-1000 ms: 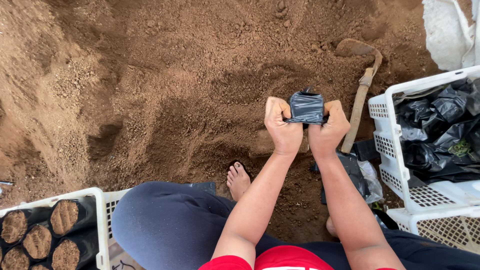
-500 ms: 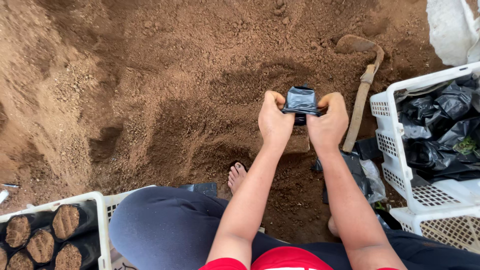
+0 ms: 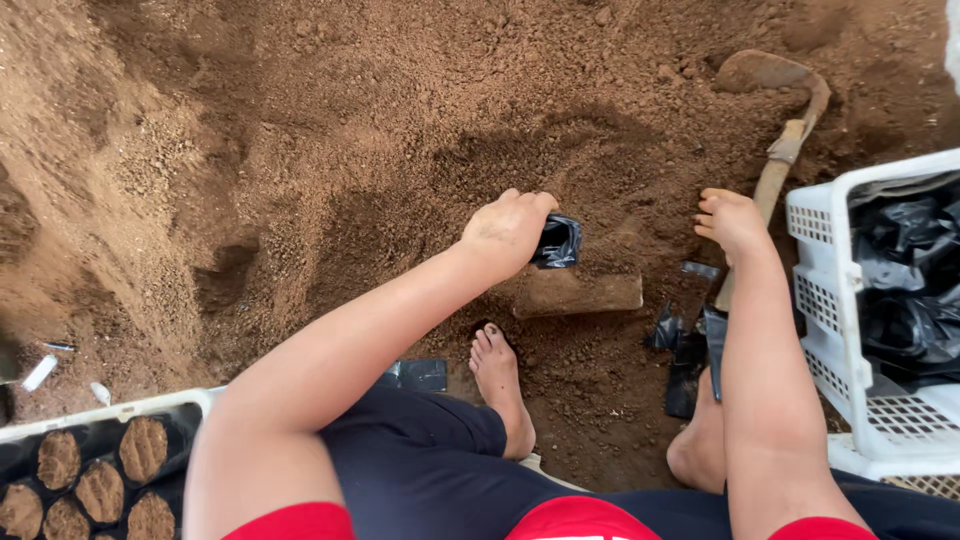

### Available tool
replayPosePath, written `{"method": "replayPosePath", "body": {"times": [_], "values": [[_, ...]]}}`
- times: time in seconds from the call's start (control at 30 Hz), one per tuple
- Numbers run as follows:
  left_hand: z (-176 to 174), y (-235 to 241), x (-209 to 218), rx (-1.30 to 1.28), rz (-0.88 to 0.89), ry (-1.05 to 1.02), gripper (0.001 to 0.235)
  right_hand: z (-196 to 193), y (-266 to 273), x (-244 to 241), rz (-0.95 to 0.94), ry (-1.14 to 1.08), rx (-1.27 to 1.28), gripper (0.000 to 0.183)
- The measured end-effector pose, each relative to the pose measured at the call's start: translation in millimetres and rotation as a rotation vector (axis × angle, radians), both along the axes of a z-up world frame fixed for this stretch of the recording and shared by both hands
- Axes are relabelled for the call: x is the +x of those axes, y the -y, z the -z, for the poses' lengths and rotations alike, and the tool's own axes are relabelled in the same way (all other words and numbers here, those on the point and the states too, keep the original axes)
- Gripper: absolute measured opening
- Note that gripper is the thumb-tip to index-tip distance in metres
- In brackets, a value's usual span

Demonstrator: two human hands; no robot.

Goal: The person fills black plastic nursery bags with soil from a large pile using a small hoe and hands, then places the filled bags into a white crate. The person then uses a small wooden tool to make a hole in the center of the soil in each bag.

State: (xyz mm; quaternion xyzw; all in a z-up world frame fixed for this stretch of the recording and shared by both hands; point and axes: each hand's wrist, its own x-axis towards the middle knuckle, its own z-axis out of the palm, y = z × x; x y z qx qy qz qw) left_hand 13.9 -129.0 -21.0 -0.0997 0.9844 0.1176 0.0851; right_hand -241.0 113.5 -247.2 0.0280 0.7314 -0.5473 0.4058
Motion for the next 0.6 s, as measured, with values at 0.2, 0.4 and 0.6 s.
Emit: {"method": "replayPosePath", "body": {"times": [0.2,0.4,0.6], "values": [[-43,21,16,0.211,-0.029,0.038,0.025,33,29,-25,0.056,0.374,-0.141,0.092],[-48,35,0,0.268,0.096,0.044,0.027,25,101,6,0.186,0.205,0.028,0.095],[-18,52,-19,0.176,0.015,0.091,0.036,41,109,3,0.229,0.222,-0.036,0.084]]}}
